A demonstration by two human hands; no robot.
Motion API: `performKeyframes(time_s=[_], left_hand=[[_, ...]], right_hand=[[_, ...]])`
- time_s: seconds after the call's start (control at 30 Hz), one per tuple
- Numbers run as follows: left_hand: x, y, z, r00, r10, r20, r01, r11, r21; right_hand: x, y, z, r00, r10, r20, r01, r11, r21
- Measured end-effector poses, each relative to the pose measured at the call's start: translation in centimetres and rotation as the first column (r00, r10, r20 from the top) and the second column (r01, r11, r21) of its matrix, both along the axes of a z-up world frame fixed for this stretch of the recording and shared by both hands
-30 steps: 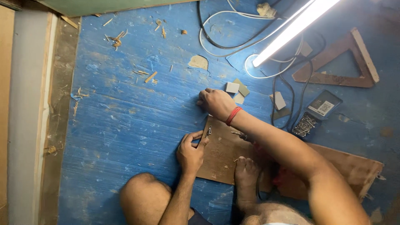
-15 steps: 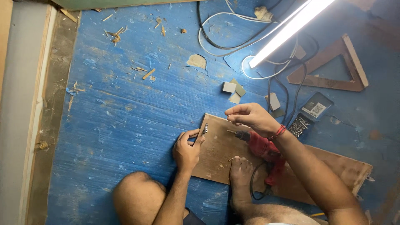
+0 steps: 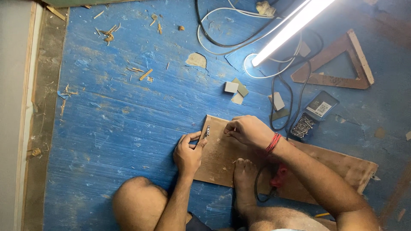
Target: Drilling holes and installing hardware onto a wooden board.
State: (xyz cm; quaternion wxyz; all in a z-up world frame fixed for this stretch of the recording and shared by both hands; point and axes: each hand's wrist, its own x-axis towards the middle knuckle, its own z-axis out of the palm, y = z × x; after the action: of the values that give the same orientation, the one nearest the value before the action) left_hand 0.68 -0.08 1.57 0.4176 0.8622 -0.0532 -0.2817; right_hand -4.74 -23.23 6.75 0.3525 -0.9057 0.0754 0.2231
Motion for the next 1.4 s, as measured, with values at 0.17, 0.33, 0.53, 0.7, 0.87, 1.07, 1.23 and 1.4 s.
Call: performKeyframes(time_s=[0.17,0.33,0.53,0.7,0.87,1.07,1.23,1.4], left_hand=[[-0.1,0.0,0.0,1.000,0.007,0.000,-0.007,1.000,0.000],[-0.2,0.2,-0.1,1.000,-0.002,-0.015,0.002,1.000,-0.005],[-0.1,0.0,0.1,1.000,-0.005,-0.027,0.006,1.000,0.019],[-0.2,0.1,-0.6,0.999,0.020,-0.030,-0.020,1.000,-0.009],[-0.7,0.4,-0.5,1.000,0.023,-0.011,-0.024,0.999,-0.022],[-0.7,0.4,-0.9,0.997,0.013,0.070,-0.008,0.998,-0.063],[-0.6,0.4,-0.5,0.997,0.019,0.069,-0.015,0.998,-0.057],[-0.6,0.3,-0.7,0.998,-0.011,0.063,0.013,0.999,-0.033]], right_hand=[[0.2,0.1,0.2,0.995,0.095,-0.033,-0.098,0.989,-0.108],[0.6,-0.2,1.7,0.983,0.110,-0.145,-0.138,0.970,-0.199],[-7.9,-3.1,4.0,0.798,-0.591,0.117,0.585,0.807,0.082],[-26.9,-5.3,-5.0,0.451,-0.890,0.064,0.886,0.456,0.088],[-32.4,-3.8,-7.8,0.249,-0.779,-0.575,0.919,0.003,0.395],[-31.1,-3.8,-8.1,0.379,-0.720,-0.582,0.848,0.017,0.530],[-30.7,-3.5,-7.8,0.334,-0.713,-0.616,0.855,-0.045,0.516],[-27.8,-1.7,-6.0,0.325,-0.722,-0.610,0.813,-0.116,0.570]])
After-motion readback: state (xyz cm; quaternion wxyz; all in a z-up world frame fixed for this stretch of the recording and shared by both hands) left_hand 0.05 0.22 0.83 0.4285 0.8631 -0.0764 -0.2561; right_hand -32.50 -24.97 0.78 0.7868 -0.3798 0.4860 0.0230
